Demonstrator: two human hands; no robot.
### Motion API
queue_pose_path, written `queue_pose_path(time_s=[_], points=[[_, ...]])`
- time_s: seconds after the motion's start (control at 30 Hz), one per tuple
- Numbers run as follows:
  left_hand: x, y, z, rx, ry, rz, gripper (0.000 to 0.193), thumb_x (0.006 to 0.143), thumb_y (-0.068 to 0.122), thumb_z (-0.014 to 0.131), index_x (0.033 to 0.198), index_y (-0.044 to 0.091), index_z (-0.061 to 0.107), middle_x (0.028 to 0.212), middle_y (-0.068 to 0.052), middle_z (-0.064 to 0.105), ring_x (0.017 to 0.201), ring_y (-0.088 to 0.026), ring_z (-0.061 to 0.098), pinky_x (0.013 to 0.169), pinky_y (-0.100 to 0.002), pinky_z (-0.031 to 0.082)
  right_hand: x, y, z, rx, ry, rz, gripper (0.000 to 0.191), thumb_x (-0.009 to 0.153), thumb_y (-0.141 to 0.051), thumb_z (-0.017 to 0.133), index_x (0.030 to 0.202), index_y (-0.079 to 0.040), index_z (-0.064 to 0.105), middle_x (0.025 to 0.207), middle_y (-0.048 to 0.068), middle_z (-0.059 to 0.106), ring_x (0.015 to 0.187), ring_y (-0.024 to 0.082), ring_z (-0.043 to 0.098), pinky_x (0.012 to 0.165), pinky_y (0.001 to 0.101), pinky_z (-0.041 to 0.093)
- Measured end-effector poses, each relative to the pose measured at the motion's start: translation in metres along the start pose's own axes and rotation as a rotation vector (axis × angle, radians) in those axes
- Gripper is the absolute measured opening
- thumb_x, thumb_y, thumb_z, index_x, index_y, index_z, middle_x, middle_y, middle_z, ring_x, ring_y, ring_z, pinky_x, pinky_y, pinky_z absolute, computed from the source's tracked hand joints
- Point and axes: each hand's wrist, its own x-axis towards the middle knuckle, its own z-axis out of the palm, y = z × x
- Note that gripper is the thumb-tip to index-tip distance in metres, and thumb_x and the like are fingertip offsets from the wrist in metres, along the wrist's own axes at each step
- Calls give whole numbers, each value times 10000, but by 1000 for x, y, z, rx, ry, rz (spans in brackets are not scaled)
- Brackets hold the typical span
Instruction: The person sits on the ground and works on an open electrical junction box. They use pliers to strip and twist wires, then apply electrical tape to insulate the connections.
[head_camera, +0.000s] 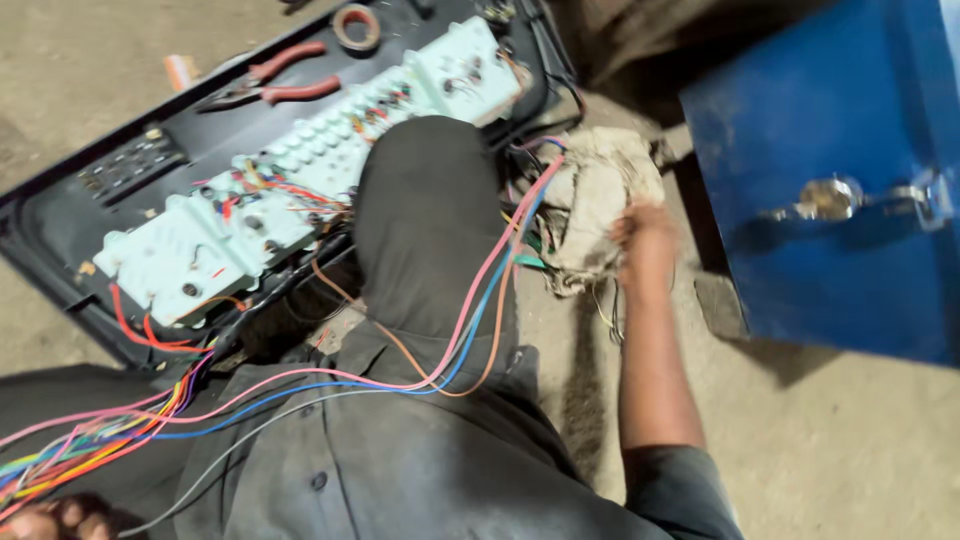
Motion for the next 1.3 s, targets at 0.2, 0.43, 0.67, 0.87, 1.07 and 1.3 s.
queue_pose_path(time_s=[0.2, 0.43, 0.67, 0.87, 1.07, 1.3], points=[[3, 16, 6, 32, -48, -158, 184, 1235, 247, 502, 1157, 85, 544, 1079, -77, 629, 945, -234, 624, 685, -416, 536, -58, 108, 15, -995, -219, -133, 283, 874, -97, 653, 1139, -12, 704, 1006, 217, 716, 952, 374, 706, 861, 464, 570], [-22, 28, 4, 90, 22, -162, 168, 1210, 249, 515, 1306, 121, 564, 1143, -66, 627, 1112, -263, 655, 765, -441, 565, -76, 103, 45, -1730, -329, -797, 776, 671, -231, 540, 1439, -122, 526, 1477, 186, 481, 1340, 374, 484, 1002, 524, 425], [-37, 21, 59, 5, 308, -103, 210, 1080, 227, 587, 1198, 56, 616, 1065, -105, 675, 906, -243, 693, 698, -384, 585, -97, 113, 94, -1508, -745, -603, 648, 746, -215, 542, 1379, -78, 548, 1390, 203, 518, 1262, 385, 509, 973, 523, 425], [-35, 25, 73, -216, 253, -1, 200, 1018, 190, 600, 1098, 7, 615, 988, -94, 676, 853, -227, 711, 725, -388, 631, -115, 122, 105, -1510, -903, -371, 543, 810, -201, 543, 1328, -40, 567, 1315, 217, 550, 1194, 395, 531, 948, 522, 425], [-30, 14, 65, -295, 273, 52, 197, 1026, 205, 631, 1054, 12, 607, 952, -87, 659, 808, -220, 703, 646, -368, 609, -97, 111, 61, -1133, -677, 124, 446, 873, -188, 545, 1277, -2, 586, 1240, 231, 581, 1127, 404, 552, 924, 521, 425], [-28, 13, 51, -233, 290, 14, 178, 1002, 183, 638, 1088, 28, 624, 963, -92, 683, 816, -229, 720, 631, -340, 599, -54, 81, -42, -109, -454, 604, 349, 948, -171, 547, 1217, 42, 607, 1153, 247, 618, 1049, 416, 577, 895, 520, 425]])
